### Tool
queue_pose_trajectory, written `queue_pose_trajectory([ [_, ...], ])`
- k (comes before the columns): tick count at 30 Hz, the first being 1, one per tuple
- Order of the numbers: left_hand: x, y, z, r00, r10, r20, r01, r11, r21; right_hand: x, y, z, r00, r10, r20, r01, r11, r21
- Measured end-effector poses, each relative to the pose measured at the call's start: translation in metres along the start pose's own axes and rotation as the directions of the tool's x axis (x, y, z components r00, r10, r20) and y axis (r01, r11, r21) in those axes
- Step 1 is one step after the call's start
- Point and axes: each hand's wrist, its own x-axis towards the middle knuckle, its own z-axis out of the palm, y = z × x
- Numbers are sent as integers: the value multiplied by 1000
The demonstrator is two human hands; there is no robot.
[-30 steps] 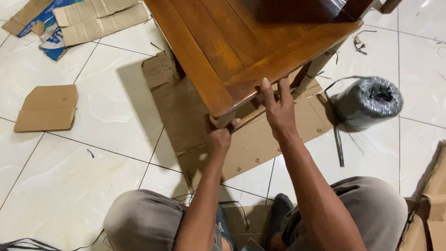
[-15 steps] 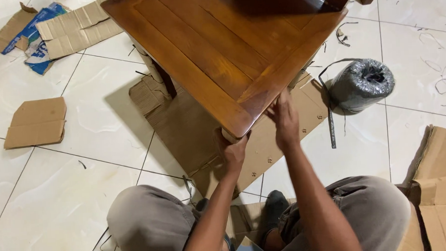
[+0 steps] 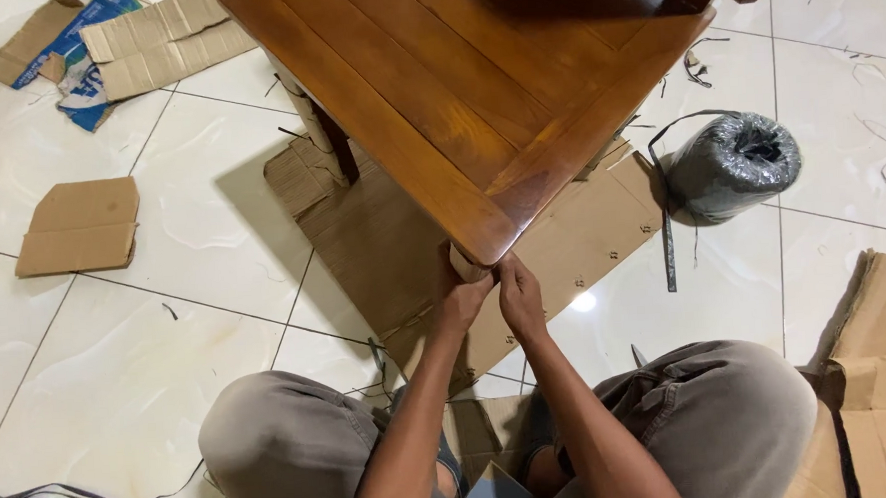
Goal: The person wraps the legs of a wooden chair with cardboard and secures them by hand using black plastic ties, then uses scissors to cut packing materials.
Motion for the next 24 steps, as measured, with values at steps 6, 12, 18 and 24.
queue_pose_trajectory([
  [6, 7, 33, -20, 991, -89, 98, 86, 996, 36, -16, -14, 7, 988, 150, -20, -151, 987, -61],
  [12, 1, 30, -27, 904, -325, 277, 372, 918, -135, -24, -23, 3, 974, 225, -29, -226, 973, -47],
  [18, -22, 0, -20, 977, -208, 49, 205, 977, 56, -34, -25, 7, 977, 209, -41, -210, 977, -24],
  [24, -11, 41, -51, 978, -174, 112, 178, 984, -26, -44, -14, 16, 966, 251, -63, -259, 951, -171],
])
